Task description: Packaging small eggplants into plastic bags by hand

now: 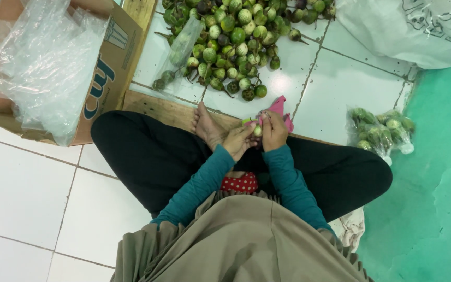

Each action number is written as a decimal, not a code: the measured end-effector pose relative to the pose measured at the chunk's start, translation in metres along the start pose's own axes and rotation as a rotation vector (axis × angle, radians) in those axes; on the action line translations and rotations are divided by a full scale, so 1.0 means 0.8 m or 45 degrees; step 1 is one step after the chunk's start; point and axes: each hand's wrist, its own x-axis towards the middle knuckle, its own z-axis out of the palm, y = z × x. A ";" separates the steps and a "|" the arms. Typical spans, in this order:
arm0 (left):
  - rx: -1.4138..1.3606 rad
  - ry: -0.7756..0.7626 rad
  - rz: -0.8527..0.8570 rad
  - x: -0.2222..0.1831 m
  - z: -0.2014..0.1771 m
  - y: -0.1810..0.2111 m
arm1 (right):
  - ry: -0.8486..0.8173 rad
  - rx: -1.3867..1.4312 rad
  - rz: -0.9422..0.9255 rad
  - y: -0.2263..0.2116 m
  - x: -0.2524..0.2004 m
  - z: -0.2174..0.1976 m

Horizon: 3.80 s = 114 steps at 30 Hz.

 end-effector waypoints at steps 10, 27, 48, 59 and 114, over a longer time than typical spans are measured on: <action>0.119 0.021 0.197 -0.042 0.043 0.044 | -0.076 -0.054 -0.214 -0.024 -0.015 0.003; 1.156 -0.031 0.582 -0.085 0.056 0.089 | -0.195 0.356 0.802 0.051 -0.019 0.011; 1.010 0.180 0.669 -0.063 -0.012 0.169 | -0.466 0.164 0.317 -0.049 0.063 0.079; 0.982 0.246 0.982 -0.066 -0.040 0.269 | -0.328 0.366 0.375 -0.102 0.153 0.171; 2.488 0.517 0.351 -0.024 -0.088 0.370 | -0.868 -0.150 -0.902 -0.147 0.047 0.231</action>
